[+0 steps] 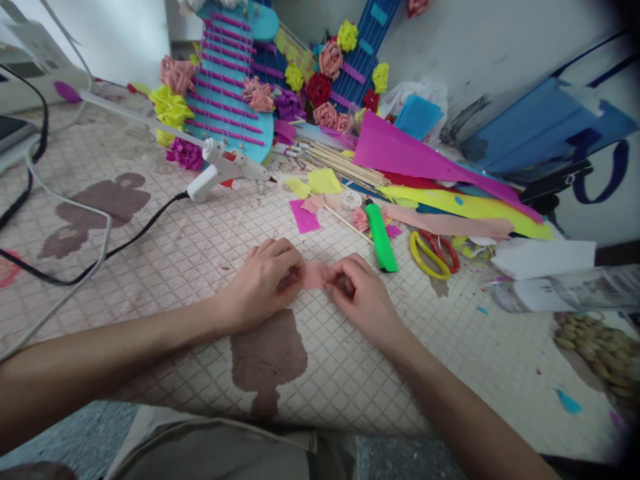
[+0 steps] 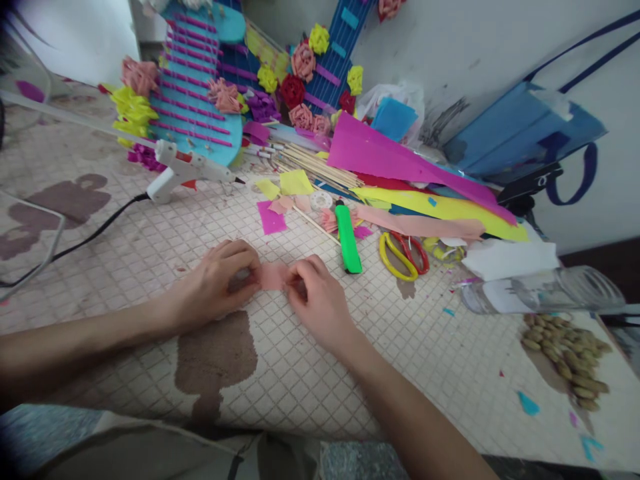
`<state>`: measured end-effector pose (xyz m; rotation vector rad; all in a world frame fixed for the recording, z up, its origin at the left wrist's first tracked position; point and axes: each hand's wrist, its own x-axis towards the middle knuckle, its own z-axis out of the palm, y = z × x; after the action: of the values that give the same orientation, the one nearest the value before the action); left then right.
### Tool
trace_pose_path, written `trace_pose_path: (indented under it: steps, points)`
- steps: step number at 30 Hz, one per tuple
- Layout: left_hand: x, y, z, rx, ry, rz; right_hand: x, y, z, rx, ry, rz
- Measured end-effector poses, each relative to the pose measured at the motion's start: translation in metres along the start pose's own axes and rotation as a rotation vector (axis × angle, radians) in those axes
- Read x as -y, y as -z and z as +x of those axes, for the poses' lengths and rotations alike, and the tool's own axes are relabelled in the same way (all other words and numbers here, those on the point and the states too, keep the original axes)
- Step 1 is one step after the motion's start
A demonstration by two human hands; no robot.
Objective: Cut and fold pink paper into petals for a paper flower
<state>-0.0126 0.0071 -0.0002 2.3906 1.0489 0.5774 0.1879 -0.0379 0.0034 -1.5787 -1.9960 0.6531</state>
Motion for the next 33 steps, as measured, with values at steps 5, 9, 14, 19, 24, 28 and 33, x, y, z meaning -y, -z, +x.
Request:
trace_pose_path:
  steps: [5, 9, 14, 19, 24, 28, 33]
  points:
    - [-0.002, 0.0, 0.001, 0.04, -0.011, -0.002, 0.002, 0.0, 0.001, 0.027, 0.01, -0.027]
    - [-0.003, -0.004, 0.003, 0.019, -0.001, 0.086, 0.008, -0.008, 0.003, -0.029, -0.036, -0.143]
    - [-0.004, -0.009, 0.004, -0.005, -0.003, 0.167, 0.01, -0.011, 0.003, -0.039, -0.064, -0.188]
    - [-0.008, -0.008, 0.004, -0.017, 0.05, 0.125, 0.002, -0.003, 0.001, 0.022, -0.004, -0.04]
    - [-0.013, -0.012, 0.007, -0.043, 0.09, 0.125, -0.003, -0.001, 0.002, 0.026, 0.003, -0.013]
    - [-0.006, -0.011, 0.008, -0.038, 0.059, 0.065, -0.003, 0.0, 0.001, 0.027, 0.004, 0.01]
    - [0.007, 0.004, 0.011, -0.027, 0.041, -0.119, -0.006, 0.004, 0.001, 0.04, 0.021, 0.039]
